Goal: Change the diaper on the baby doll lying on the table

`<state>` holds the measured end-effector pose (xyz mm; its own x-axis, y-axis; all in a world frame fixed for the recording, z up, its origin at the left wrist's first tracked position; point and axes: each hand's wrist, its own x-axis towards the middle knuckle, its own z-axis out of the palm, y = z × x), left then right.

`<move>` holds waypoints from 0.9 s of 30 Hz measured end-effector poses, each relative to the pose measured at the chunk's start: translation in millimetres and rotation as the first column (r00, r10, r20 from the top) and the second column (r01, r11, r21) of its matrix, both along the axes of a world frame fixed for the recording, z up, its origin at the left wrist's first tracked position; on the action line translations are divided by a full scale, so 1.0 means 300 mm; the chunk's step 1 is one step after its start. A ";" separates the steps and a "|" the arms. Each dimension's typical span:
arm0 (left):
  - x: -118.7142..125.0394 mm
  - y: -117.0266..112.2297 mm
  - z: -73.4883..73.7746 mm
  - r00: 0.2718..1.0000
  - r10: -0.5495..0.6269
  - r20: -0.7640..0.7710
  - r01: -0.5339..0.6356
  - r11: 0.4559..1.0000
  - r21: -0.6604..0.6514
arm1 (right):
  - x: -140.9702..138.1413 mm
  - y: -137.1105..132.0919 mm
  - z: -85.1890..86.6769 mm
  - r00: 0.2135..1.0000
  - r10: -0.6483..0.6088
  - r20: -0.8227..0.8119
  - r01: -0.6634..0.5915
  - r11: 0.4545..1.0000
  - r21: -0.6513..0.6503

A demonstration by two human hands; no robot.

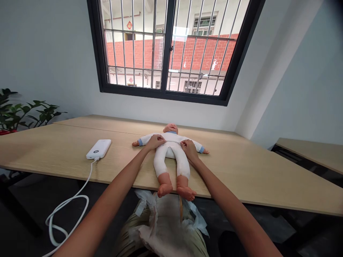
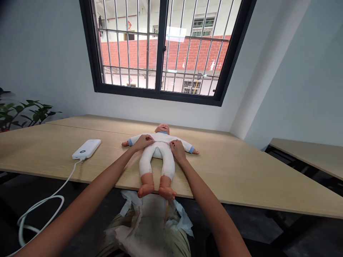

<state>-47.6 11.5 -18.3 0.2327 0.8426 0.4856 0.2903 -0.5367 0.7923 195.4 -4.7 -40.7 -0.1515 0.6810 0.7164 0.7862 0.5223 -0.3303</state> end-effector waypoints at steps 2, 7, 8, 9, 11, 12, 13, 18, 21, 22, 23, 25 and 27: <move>0.000 -0.007 0.004 1.000 -0.015 0.023 0.015 1.000 -0.018 | 0.000 -0.005 0.005 1.000 0.002 -0.006 -0.002 1.000 0.013; 0.002 -0.022 0.015 0.997 -0.037 0.063 0.039 0.999 -0.028 | -0.001 -0.017 0.018 1.000 -0.017 -0.017 0.017 0.999 0.043; 0.002 -0.026 0.018 0.997 -0.038 0.065 0.040 0.999 -0.030 | -0.002 -0.018 0.018 1.000 -0.021 -0.018 0.022 0.999 0.048; 0.003 -0.030 0.021 0.997 -0.038 0.066 0.040 0.999 -0.032 | -0.002 -0.019 0.018 1.000 -0.024 -0.018 0.025 0.998 0.052; 0.003 -0.039 0.026 0.997 -0.037 0.066 0.039 0.999 -0.037 | -0.003 -0.020 0.017 1.000 -0.024 -0.020 0.025 0.998 0.054; 0.003 -0.042 0.028 0.997 -0.037 0.067 0.039 0.998 -0.040 | -0.003 -0.020 0.016 1.000 -0.022 -0.023 0.023 0.998 0.051; 0.003 -0.045 0.030 0.997 -0.039 0.068 0.042 0.998 -0.043 | -0.003 -0.020 0.016 0.999 -0.020 -0.027 0.021 0.999 0.047; 0.000 -0.039 0.027 1.000 -0.016 0.025 0.016 1.000 -0.018 | -0.004 -0.021 0.015 0.999 -0.004 -0.040 0.006 1.000 0.030; 0.000 -0.023 0.019 1.000 0.024 -0.012 -0.024 0.999 0.022 | -0.005 -0.020 0.014 0.998 0.044 -0.045 -0.043 0.999 0.014; 0.001 -0.017 0.016 0.999 0.033 -0.018 -0.033 0.999 0.028 | -0.005 -0.019 0.013 0.997 0.067 -0.046 -0.067 0.998 0.010; 0.002 -0.013 0.014 0.999 0.040 -0.021 -0.039 0.999 0.032 | -0.005 -0.019 0.014 0.995 0.089 -0.045 -0.089 0.996 0.006; 0.003 -0.010 0.015 0.998 0.047 -0.029 -0.046 0.998 0.042 | -0.003 -0.022 0.019 0.993 0.115 -0.029 -0.115 0.993 -0.012; 0.002 -0.014 0.022 0.999 0.034 -0.028 -0.033 0.998 0.052 | -0.001 -0.029 0.028 0.993 0.120 -0.017 -0.121 0.992 -0.034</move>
<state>-46.9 7.2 -11.8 0.2193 0.8241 0.5223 0.3314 -0.5664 0.7546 195.0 -13.4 -32.2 -0.2235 0.6828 0.6956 0.7132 0.6010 -0.3608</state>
